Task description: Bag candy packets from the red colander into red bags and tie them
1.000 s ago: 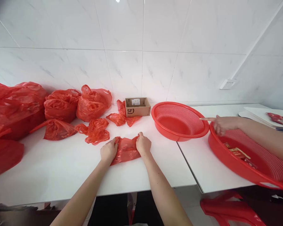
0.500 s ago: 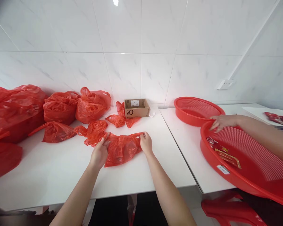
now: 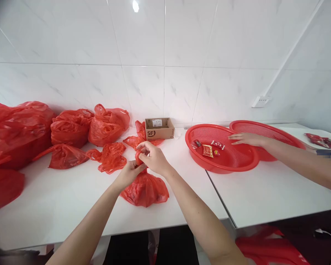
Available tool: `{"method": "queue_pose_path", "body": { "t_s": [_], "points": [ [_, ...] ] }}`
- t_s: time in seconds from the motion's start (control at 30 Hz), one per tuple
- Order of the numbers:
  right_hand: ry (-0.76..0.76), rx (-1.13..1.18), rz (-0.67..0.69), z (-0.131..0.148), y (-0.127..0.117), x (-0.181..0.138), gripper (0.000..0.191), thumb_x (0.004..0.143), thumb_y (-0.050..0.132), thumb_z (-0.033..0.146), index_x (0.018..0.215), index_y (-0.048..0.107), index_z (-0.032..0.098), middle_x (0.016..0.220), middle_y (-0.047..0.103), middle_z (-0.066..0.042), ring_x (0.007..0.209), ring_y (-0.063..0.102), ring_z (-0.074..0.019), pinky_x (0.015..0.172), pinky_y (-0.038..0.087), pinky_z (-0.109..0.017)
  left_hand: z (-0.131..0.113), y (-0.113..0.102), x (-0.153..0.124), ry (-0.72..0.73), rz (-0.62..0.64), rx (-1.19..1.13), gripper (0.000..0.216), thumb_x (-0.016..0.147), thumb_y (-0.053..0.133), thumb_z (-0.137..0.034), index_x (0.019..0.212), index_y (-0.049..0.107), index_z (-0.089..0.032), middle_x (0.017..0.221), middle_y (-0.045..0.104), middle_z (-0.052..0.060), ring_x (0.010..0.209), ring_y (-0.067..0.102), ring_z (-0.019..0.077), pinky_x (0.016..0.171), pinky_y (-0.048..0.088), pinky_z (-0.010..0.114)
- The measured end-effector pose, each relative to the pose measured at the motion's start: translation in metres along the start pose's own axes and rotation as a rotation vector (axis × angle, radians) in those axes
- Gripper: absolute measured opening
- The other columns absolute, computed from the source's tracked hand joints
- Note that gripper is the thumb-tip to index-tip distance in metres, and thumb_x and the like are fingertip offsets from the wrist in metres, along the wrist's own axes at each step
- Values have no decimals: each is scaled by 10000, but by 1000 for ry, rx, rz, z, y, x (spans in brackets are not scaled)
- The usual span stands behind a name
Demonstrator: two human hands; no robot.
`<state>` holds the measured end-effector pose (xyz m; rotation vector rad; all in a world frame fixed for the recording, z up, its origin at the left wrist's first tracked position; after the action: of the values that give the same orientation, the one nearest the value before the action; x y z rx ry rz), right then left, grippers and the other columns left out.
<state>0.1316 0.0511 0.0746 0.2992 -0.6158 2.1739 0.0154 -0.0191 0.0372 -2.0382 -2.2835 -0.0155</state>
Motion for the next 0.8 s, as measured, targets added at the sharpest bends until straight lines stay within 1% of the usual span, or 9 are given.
{"method": "queue_pose_path", "body": {
  "t_s": [0.1,0.2,0.33,0.4,0.47,0.57,0.67,0.73,0.8],
  "points": [
    [54,-84,-15,-17,4,-7,253,881,536,364,1100,511,241,935,635,-14,848,582,-162,749,437,-311,3,-2,-1,5,-39,-28,370,803,645,-494,704,645,-137,519,365,-68,485,286,72,474,228,232],
    [127,-49,10,-31,3,-15,223,943,418,442,957,506,238,806,591,13,740,553,-147,702,417,-297,5,-7,-3,16,-77,-57,397,861,571,-501,903,701,-129,529,319,-72,501,288,83,494,251,237],
    [100,103,-211,-21,-9,-21,202,919,474,433,893,453,234,621,447,68,533,398,-109,537,333,-241,8,-8,-4,32,-83,-76,433,906,512,-490,1125,684,-159,563,442,-47,582,433,107,605,363,237],
    [104,157,-317,-5,-14,-26,198,902,510,426,911,450,237,560,384,88,486,331,-101,496,292,-235,8,-5,-5,27,-57,-75,423,893,539,-487,1115,698,-164,604,546,-20,644,517,127,682,413,256],
    [123,197,-352,12,-16,-35,200,895,524,429,927,461,242,535,365,91,480,324,-99,490,287,-235,7,-4,-6,18,-19,-71,400,873,575,-484,1047,729,-159,689,646,24,721,592,163,751,451,292],
    [198,233,-242,23,-12,-53,196,890,529,422,962,474,248,538,363,90,470,318,-94,472,276,-232,5,-6,-10,20,23,-58,352,845,619,-459,1000,746,-169,874,726,77,865,647,228,831,480,348],
    [293,158,-50,13,-9,-68,140,874,524,368,918,488,240,554,388,85,465,322,-90,459,268,-228,4,-15,-14,48,12,-11,272,815,661,-396,965,751,-188,967,732,83,967,640,250,906,468,367],
    [295,-2,-50,1,-11,-71,87,846,537,314,868,517,233,594,440,69,511,385,-102,500,324,-239,4,-19,-17,69,-9,47,192,778,693,-321,911,753,-197,974,728,77,982,635,249,919,460,361],
    [236,-135,-122,-8,-11,-70,92,817,554,264,903,567,232,741,558,29,644,498,-127,609,407,-268,5,-19,-19,89,-14,115,152,732,702,-225,876,746,-205,970,720,68,956,638,243,891,468,352]
  ]
}}
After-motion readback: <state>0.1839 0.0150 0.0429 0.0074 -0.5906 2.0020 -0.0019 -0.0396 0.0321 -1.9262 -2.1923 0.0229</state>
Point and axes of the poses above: each hand's wrist, its own x-axis towards the middle knuckle, its own y-axis out of the palm, z = x × y, the point moved 2 cm from there along x, towards the middle knuckle
